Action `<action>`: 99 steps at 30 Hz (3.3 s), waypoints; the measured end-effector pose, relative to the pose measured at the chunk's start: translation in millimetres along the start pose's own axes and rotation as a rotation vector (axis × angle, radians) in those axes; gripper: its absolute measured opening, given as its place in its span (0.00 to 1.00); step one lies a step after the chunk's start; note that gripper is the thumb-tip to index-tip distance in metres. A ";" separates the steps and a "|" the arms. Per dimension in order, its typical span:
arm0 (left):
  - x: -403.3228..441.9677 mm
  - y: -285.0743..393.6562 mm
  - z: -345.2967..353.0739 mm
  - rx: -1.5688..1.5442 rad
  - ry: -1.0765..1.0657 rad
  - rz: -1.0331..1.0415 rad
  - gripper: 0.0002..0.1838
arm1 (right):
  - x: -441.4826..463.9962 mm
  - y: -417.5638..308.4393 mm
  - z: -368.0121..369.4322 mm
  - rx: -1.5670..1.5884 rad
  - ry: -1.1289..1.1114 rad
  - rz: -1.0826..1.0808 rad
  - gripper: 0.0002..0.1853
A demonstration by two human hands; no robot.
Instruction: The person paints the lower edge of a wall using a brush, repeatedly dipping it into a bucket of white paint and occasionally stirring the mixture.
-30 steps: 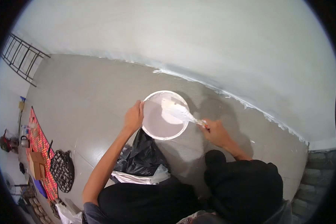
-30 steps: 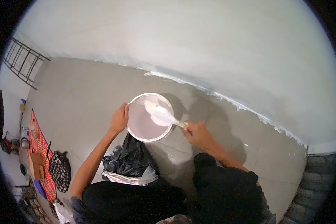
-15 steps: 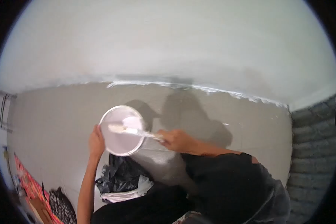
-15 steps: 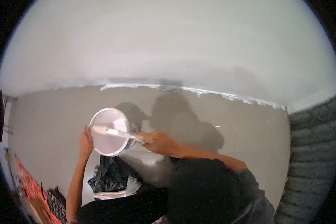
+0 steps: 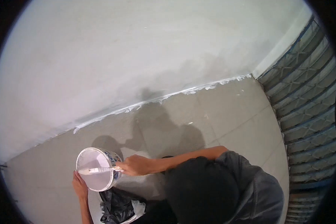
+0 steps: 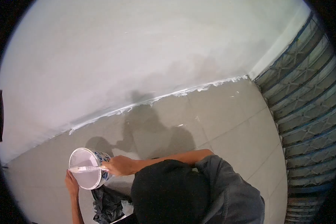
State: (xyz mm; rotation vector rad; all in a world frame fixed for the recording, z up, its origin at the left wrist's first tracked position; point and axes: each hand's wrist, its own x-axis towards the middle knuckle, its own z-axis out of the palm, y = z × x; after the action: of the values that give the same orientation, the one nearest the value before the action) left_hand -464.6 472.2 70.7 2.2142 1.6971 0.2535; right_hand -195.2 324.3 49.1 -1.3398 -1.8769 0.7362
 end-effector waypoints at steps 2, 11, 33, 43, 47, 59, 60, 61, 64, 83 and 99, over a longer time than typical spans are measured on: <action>-2.8 -3.9 -0.7 -0.038 0.017 0.027 0.27 | -1.9 3.1 5.1 0.009 0.021 0.006 0.11; 4.7 -34.7 23.9 -0.174 0.164 0.116 0.22 | 1.9 1.7 8.8 0.221 0.003 0.160 0.09; -41.0 -31.9 21.5 -0.265 0.189 -0.101 0.18 | 220.3 136.3 94.3 1.934 0.093 0.814 0.14; -43.1 -32.8 25.0 -0.286 0.171 -0.120 0.17 | 267.8 108.0 91.1 1.858 0.367 0.745 0.12; -40.9 -30.1 24.2 -0.301 0.142 -0.129 0.17 | 255.6 97.7 56.9 1.971 0.250 0.618 0.11; -36.8 -30.2 22.7 -0.317 0.161 -0.108 0.17 | 231.0 130.4 77.6 1.786 0.128 0.726 0.11; -37.3 -30.3 22.7 -0.323 0.167 -0.097 0.17 | 240.2 139.7 85.8 1.833 0.141 0.710 0.11; -37.9 -30.2 22.5 -0.319 0.164 -0.101 0.17 | 247.5 141.3 90.6 1.807 0.177 0.728 0.11; -37.9 -29.6 22.2 -0.313 0.153 -0.116 0.17 | 265.7 135.0 97.8 1.750 0.291 0.767 0.10; -35.7 -30.4 26.1 -0.291 0.174 -0.097 0.17 | 213.2 108.9 65.3 1.703 0.114 0.755 0.08; -36.6 -32.8 26.2 -0.294 0.129 -0.131 0.18 | 251.7 90.9 42.3 1.721 0.286 0.565 0.11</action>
State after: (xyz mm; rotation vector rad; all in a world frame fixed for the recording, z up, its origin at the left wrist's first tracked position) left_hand -495.1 440.5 36.6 1.9021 1.7357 0.5839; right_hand -233.3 589.3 8.0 -0.6094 -0.1354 1.6915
